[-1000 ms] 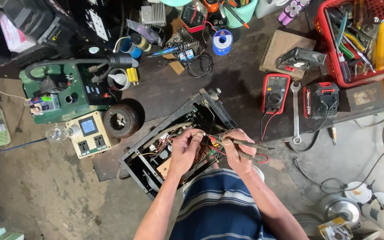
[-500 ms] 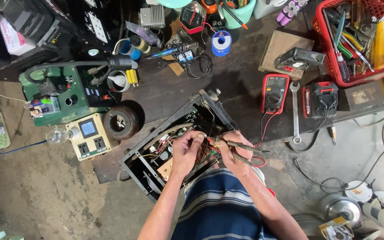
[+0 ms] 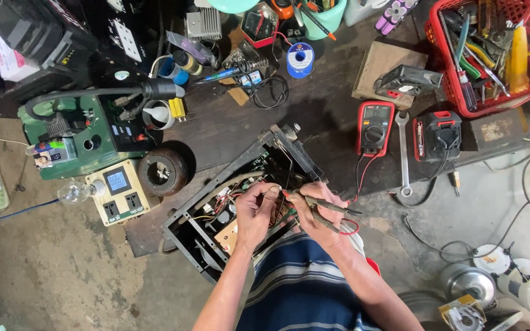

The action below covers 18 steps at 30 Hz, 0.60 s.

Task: Testing internal circuits of an electronic device using a multimeter and probes on a repair bench.

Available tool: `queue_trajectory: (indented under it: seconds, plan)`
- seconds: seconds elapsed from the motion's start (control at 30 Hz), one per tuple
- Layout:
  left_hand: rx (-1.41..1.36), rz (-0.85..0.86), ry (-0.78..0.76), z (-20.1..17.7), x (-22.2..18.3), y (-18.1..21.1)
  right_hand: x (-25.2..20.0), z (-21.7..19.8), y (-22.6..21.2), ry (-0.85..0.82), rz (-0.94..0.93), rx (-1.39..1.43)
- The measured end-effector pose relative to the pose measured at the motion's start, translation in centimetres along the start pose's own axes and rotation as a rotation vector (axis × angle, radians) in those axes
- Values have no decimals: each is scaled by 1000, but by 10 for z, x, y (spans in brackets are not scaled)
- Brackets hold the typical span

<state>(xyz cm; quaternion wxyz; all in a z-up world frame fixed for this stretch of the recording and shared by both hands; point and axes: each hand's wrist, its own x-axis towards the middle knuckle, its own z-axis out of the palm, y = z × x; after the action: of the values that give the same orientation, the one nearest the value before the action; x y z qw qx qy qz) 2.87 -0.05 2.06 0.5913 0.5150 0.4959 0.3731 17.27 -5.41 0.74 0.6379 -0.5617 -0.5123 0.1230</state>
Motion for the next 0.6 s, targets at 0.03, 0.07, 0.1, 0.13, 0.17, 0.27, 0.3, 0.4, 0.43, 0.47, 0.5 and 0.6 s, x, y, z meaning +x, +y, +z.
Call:
queue_trajectory:
  seconds: [0.03,0.07,0.1,0.13,0.17,0.27,0.3,0.4,0.43,0.47,0.5,0.6]
  plan:
    - [5,5,9,1,0,0,3,-1,-3,-35,1,-30]
    - [9,10,18,1,0,1,7,-3,-5,-69,3,-59]
    - [8,10,14,1,0,3,7,-2,-5,-67,3,-63]
    - [48,44,11,2,0,6,8,-1,-5,-69,-6,-35]
    - [85,78,5,4,1,9,9,-2,-4,-72,-16,-12]
    - [154,149,-15,1,0,0,6,-2,-5,-37,-12,40]
    - [142,152,-34,1,0,2,7,0,-5,-29,-16,20]
    - [148,134,-43,1,-3,2,9,6,-5,38,-96,38]
    - [170,134,-33,1,-3,-4,10,6,-5,20,-106,19]
    - [193,134,-24,0,-4,-10,10,6,-6,2,-116,-1]
    - [193,135,-31,1,-3,-6,10,6,-6,7,-115,-6]
    - [205,135,-31,1,-1,0,13,8,-6,10,-112,25]
